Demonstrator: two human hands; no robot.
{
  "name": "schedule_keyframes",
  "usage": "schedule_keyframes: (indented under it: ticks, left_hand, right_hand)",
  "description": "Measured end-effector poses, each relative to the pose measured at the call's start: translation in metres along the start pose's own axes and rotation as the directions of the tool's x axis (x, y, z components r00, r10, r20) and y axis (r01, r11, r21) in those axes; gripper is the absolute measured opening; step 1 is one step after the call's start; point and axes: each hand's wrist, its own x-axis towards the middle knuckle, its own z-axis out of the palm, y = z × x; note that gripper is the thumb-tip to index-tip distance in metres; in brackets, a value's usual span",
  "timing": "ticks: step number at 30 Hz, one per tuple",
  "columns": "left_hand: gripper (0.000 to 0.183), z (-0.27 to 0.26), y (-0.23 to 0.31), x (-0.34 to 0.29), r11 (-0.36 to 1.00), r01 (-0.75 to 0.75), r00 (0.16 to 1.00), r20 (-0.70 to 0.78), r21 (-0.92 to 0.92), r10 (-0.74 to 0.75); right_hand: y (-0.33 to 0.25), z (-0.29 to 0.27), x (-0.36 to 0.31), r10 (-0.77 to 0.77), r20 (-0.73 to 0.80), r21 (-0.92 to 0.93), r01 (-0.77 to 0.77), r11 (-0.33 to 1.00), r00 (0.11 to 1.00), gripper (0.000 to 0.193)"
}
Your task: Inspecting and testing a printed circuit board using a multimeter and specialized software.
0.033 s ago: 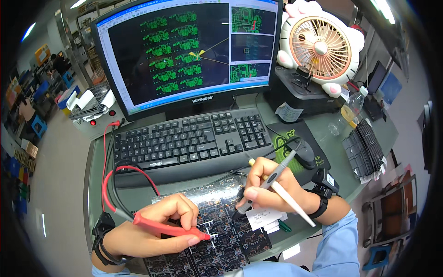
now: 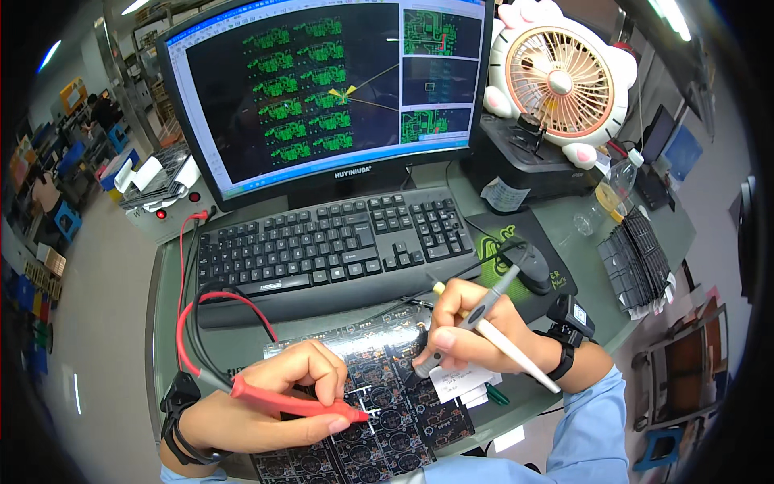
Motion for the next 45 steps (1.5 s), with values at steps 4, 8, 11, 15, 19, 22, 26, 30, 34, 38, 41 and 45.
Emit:
schedule_keyframes:
  ticks: [4, 8, 11, 15, 19, 22, 26, 30, 34, 38, 41, 45]
  left_hand:
    - [0.025, 0.009, 0.006, -0.002, 0.994, -0.025, 1.0, -0.008, 0.103, 0.026]
    - [0.027, 0.013, 0.007, 0.001, 0.985, -0.055, 0.997, 0.055, 0.164, 0.047]
    - [0.027, 0.013, 0.006, 0.001, 0.984, -0.053, 0.997, 0.057, 0.171, 0.044]
    - [0.026, 0.017, 0.005, 0.0, 0.988, -0.037, 0.999, 0.024, 0.147, 0.034]
    - [0.025, 0.022, 0.0, 0.003, 0.986, -0.045, 0.999, 0.027, 0.158, 0.041]
    - [0.024, 0.024, -0.006, 0.005, 0.989, -0.03, 0.999, 0.022, 0.147, 0.027]
    - [0.024, 0.029, -0.008, -0.001, 0.999, 0.021, 1.0, -0.019, 0.049, -0.02]
    - [0.023, 0.027, -0.012, -0.001, 0.998, 0.06, 0.998, -0.016, -0.022, -0.061]
    - [0.022, 0.032, -0.013, -0.004, 0.992, 0.073, 0.991, -0.101, -0.104, -0.083]
    - [0.021, 0.034, -0.01, -0.004, 0.986, 0.107, 0.986, -0.111, -0.125, -0.121]
    - [0.021, 0.034, -0.011, -0.002, 0.981, 0.12, 0.985, -0.108, -0.155, -0.138]
    - [0.021, 0.034, -0.012, -0.003, 0.989, 0.089, 0.989, -0.109, -0.121, -0.102]
  right_hand:
    - [0.001, -0.005, -0.007, -0.086, 0.107, 0.042, 0.082, 0.996, 0.991, 0.019]
    - [0.006, -0.006, -0.015, -0.291, 0.156, -0.261, 0.323, 0.91, 0.944, 0.022]
    - [0.013, 0.003, -0.023, -0.225, 0.13, -0.187, 0.247, 0.951, 0.966, 0.023]
    - [0.018, 0.006, -0.026, -0.253, 0.153, -0.187, 0.28, 0.942, 0.955, 0.021]
    - [0.007, -0.001, -0.025, -0.218, 0.339, -0.264, 0.315, 0.912, 0.915, 0.017]
    - [0.006, 0.0, -0.024, -0.246, 0.325, -0.304, 0.347, 0.887, 0.913, 0.016]
    - [0.019, 0.009, -0.022, -0.416, 0.204, -0.265, 0.459, 0.848, 0.886, 0.017]
    - [0.017, 0.009, -0.024, -0.437, 0.199, -0.277, 0.478, 0.834, 0.877, 0.016]
    - [0.019, 0.01, -0.024, -0.42, 0.188, -0.3, 0.459, 0.836, 0.888, 0.017]
    - [0.021, 0.009, -0.023, -0.416, 0.181, -0.3, 0.453, 0.839, 0.891, 0.019]
    - [0.021, 0.007, -0.024, -0.366, 0.182, -0.291, 0.405, 0.867, 0.913, 0.019]
    - [0.017, 0.007, -0.024, -0.351, 0.192, -0.311, 0.396, 0.864, 0.917, 0.02]
